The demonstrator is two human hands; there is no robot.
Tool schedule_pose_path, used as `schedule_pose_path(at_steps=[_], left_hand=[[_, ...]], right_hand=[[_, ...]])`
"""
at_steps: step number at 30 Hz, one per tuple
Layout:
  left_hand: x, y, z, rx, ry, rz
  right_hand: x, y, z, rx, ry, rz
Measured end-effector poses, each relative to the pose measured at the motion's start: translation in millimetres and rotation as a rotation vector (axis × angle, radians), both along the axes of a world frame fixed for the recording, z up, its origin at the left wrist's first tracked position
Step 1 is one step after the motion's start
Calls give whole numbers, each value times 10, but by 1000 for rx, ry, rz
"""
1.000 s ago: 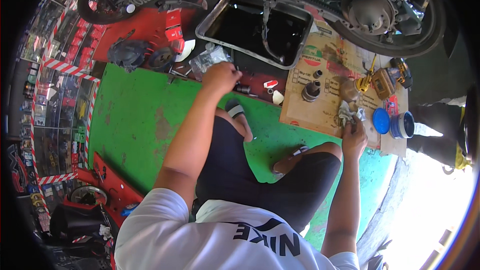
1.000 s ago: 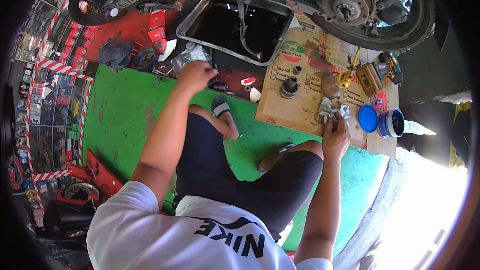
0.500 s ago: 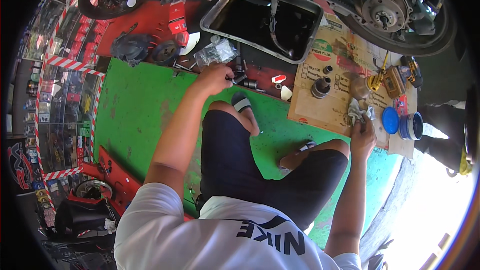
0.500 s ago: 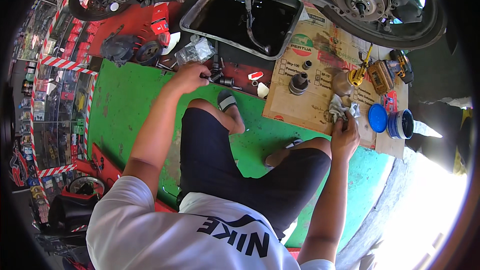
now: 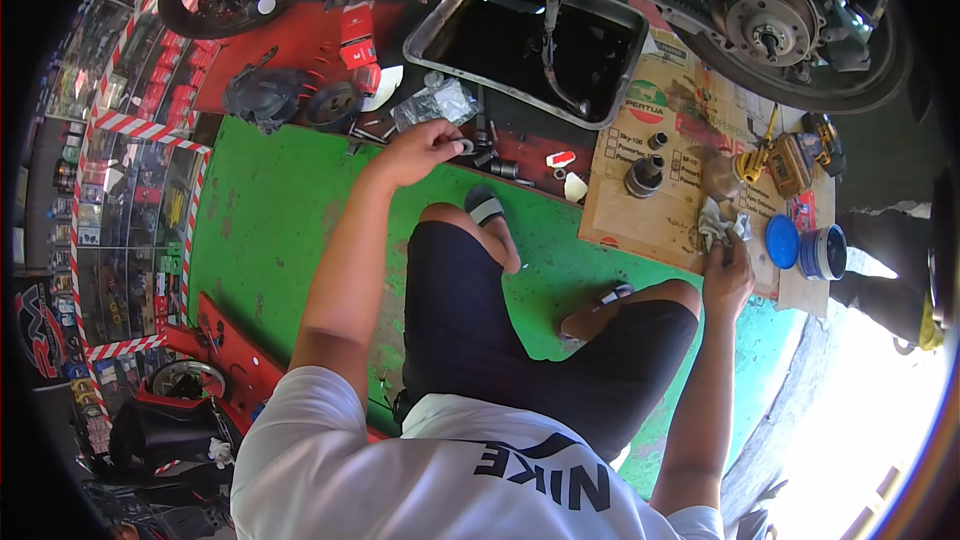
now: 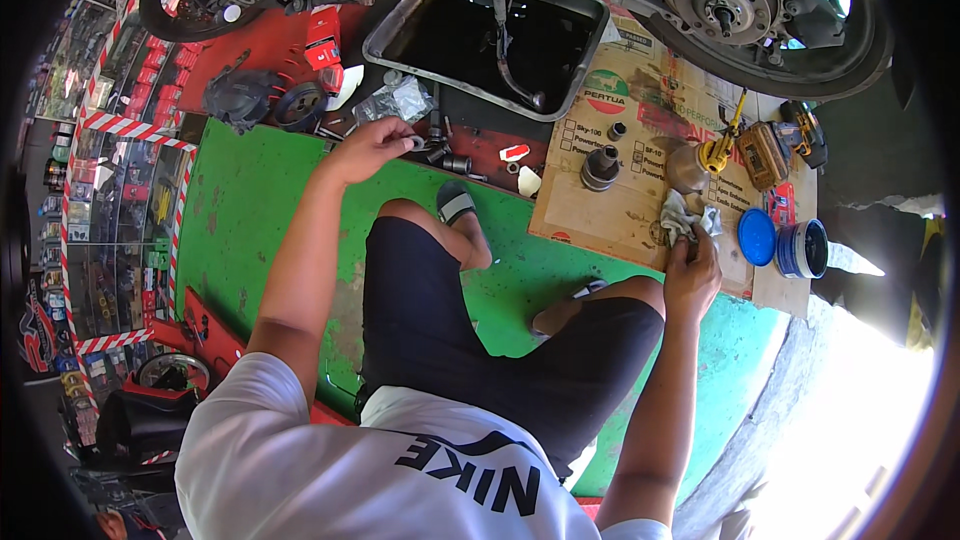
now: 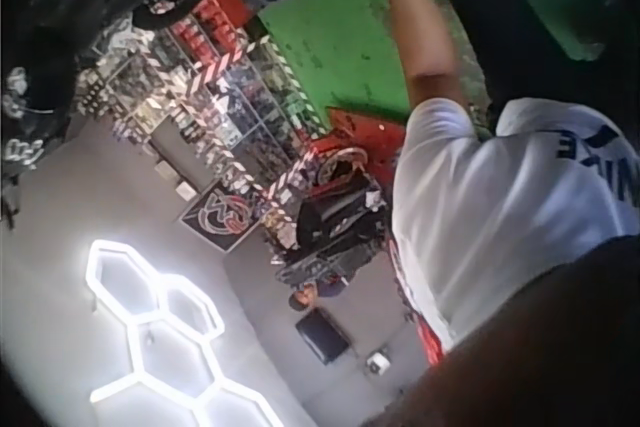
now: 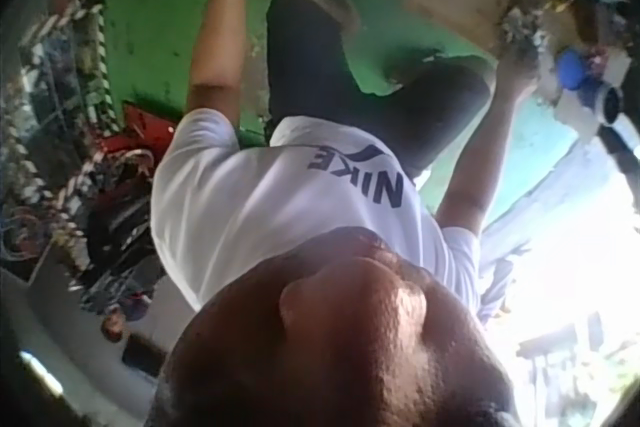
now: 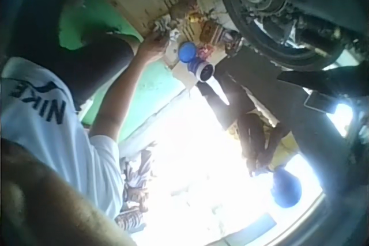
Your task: Repairing a motorcycle by cleaning and reassembling the clutch and drive belt components.
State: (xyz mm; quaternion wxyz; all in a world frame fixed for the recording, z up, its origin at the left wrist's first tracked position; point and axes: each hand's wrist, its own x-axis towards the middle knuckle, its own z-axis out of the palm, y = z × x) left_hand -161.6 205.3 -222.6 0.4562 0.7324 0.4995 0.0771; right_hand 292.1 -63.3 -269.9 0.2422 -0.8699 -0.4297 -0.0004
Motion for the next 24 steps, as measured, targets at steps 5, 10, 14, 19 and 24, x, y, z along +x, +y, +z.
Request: schedule_pose_path(at_steps=[5,10,14,19,24], left_hand=[[22,-102,65,-226,-483,114],[184,-307,40,-364,-784,129],[429,-512,101,-489,-968,70],[784,-928,279,-415,-1014,54],[976,-1264,432,-500,-856,102]], right_hand=[[12,-7,-26,17,-1,7],[5,-43,3,53,12,16],[-184,-37,282,118,102,-21],[-1103,182,791,446,373,279],[-1707,361,1073,217,1559,281]])
